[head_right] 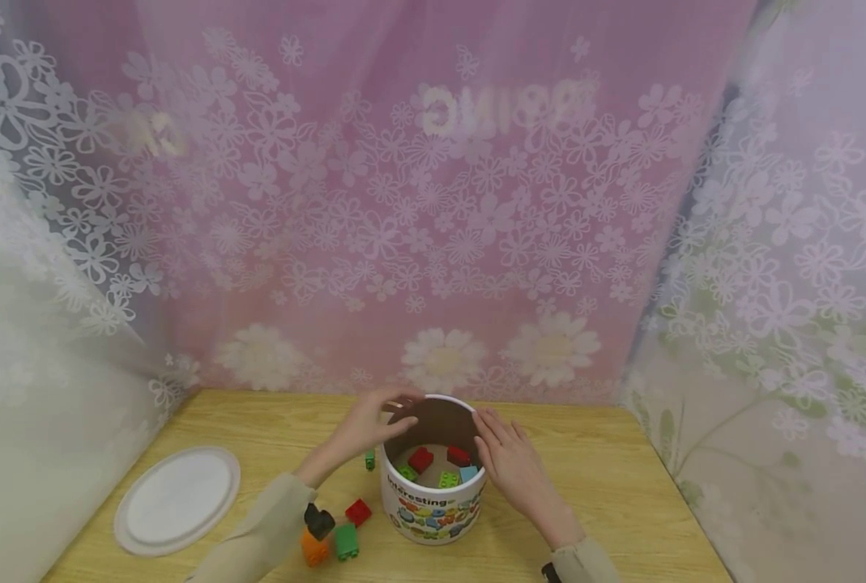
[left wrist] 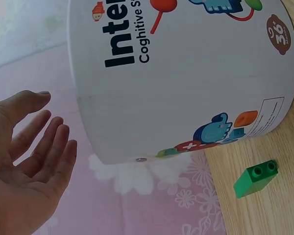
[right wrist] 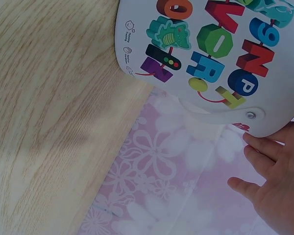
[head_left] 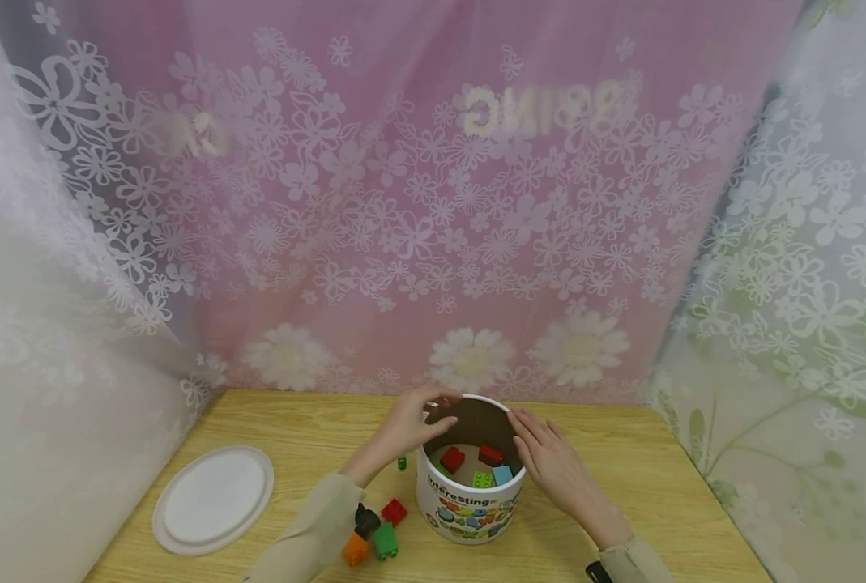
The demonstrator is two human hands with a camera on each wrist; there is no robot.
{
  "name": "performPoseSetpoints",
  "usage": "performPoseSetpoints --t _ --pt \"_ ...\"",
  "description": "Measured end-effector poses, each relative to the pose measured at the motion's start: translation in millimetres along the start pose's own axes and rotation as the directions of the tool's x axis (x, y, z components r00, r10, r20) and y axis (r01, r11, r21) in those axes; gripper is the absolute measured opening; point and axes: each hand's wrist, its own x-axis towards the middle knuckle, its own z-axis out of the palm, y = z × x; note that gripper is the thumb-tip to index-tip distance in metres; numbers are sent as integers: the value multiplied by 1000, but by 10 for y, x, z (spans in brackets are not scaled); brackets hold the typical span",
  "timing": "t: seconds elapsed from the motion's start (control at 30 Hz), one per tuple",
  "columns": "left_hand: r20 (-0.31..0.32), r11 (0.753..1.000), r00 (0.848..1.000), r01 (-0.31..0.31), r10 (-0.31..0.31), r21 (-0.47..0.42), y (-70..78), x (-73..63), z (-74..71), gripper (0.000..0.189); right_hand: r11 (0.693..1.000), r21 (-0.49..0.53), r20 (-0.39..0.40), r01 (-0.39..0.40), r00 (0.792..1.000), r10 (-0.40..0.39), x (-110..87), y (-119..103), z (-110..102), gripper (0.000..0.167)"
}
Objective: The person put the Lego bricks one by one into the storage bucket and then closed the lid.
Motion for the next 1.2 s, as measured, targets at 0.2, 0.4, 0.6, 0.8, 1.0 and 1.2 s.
performPoseSetpoints --t 0.2,0.4,0.6,0.8,1.0,1.2 --pt "-10 997 998 67 -67 -43 -23 -121 -130 38 1000 4 7 1 1000 -1 -1 -4 -1 47" --pt "-60 993 992 109 -111 -42 -124 -322 -234 41 1000 4 -11 13 1000 -13 -6 9 13 46" --pt "-101 984 980 166 -173 -67 -272 -544 -300 39 999 -11 -53 32 998 -33 -1 -7 6 46" --pt "-105 976 972 206 -213 -69 -398 -756 -344 38 1000 -5 -40 27 999 -28 0 2 1 47" --pt "-42 968 971 231 -235 -96 -494 -964 -354 38 999 -15 -36 30 999 -30 -3 17 14 47" --pt "42 954 962 274 -271 -118 -588 -1179 -328 38 1000 2 -19 15 1000 -15 -8 14 13 48"
